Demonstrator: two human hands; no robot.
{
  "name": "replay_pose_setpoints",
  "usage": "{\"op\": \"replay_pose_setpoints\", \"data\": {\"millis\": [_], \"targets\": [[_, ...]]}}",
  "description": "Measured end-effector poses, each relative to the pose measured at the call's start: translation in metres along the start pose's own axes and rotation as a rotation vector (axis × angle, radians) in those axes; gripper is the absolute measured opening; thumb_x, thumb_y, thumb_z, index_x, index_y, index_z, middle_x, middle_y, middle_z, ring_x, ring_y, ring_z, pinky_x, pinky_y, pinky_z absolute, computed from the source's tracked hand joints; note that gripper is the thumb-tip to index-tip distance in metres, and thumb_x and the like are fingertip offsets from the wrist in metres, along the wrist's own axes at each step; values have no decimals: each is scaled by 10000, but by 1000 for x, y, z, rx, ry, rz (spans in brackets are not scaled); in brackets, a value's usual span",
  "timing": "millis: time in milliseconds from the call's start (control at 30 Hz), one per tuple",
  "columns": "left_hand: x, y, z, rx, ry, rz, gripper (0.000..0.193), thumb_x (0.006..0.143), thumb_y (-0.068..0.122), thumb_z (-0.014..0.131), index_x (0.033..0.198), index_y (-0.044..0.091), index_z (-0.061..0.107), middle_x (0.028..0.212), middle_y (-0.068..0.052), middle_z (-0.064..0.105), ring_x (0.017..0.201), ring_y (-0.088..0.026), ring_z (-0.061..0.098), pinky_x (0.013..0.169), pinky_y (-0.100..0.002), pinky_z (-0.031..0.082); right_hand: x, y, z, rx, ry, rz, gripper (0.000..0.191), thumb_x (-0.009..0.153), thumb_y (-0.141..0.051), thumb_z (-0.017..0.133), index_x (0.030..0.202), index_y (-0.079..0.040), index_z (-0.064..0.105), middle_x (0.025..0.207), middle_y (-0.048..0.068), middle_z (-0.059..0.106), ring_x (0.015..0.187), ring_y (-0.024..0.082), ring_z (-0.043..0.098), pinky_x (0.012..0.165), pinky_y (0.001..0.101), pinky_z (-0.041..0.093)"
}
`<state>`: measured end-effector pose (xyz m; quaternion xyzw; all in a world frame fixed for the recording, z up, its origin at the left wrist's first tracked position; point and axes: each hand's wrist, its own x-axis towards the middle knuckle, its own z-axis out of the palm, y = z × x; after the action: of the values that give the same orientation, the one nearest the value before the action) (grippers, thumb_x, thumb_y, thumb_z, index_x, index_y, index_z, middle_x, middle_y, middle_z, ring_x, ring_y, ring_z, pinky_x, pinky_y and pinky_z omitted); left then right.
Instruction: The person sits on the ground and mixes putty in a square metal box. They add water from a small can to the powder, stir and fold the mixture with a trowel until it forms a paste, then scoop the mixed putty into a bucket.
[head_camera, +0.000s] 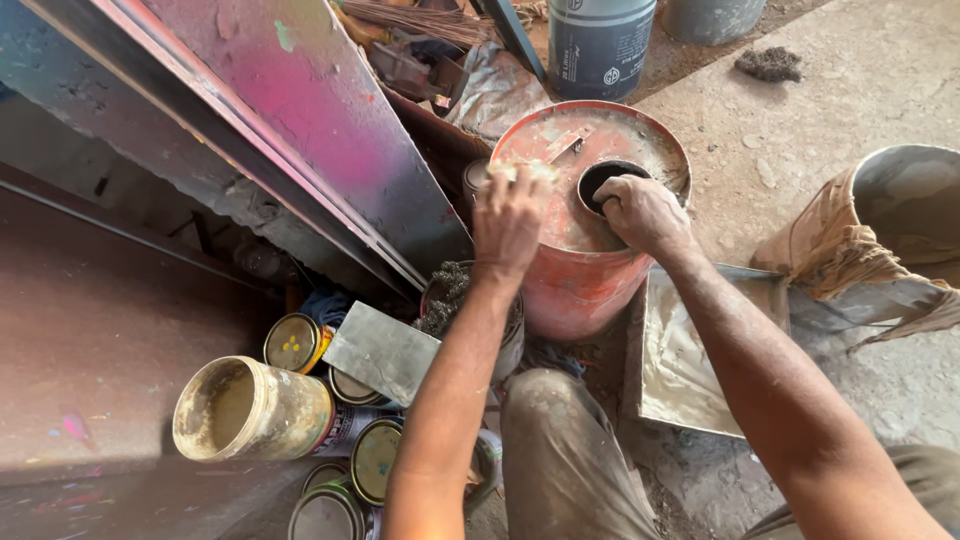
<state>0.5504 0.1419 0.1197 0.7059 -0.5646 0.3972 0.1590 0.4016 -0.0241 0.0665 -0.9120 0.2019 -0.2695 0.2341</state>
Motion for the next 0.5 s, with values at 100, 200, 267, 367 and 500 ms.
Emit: {"op": "replay_pose_setpoints", "data": {"millis": [100,200,267,367,500], "targets": [[-2,-12,-4,-51,-235,-85,132,868,8,691,997,33,700,1022,-120,665,1025,-313,664,850,-404,588,2,-6,-2,-73,-86,82,263,896,-169,563,1021,-125,790,984,186,746,939,376,708,863,504,553],[-5,-21,-5,-139,-354,-132,253,822,-22,697,1070,26,700,1071,-170,656,1005,-344,673,783,-394,594,6,-11,-4,-99,-128,94,264,921,-178,548,1031,-131,784,975,180,747,925,376,709,856,508,553],[-3,-23,0,-144,-477,-144,233,810,12,716,1040,47,700,1082,-168,650,1020,-332,678,865,-417,579,8,-12,-5,-143,-187,124,277,939,-172,528,1047,-147,781,966,174,751,912,374,713,856,508,556],[9,-7,18,-346,-396,-253,299,823,68,733,1118,56,685,1161,-155,653,1065,-311,681,939,-408,569,7,-10,-5,-186,-193,133,236,923,-171,556,998,-125,775,942,173,747,900,385,702,809,530,545],[34,39,48,-237,-403,-276,330,957,72,664,1287,57,661,1291,-152,638,1184,-307,643,1088,-482,480,-1,-7,-4,7,128,-26,215,925,-112,548,987,-98,753,951,191,729,897,393,697,811,508,557]]}}
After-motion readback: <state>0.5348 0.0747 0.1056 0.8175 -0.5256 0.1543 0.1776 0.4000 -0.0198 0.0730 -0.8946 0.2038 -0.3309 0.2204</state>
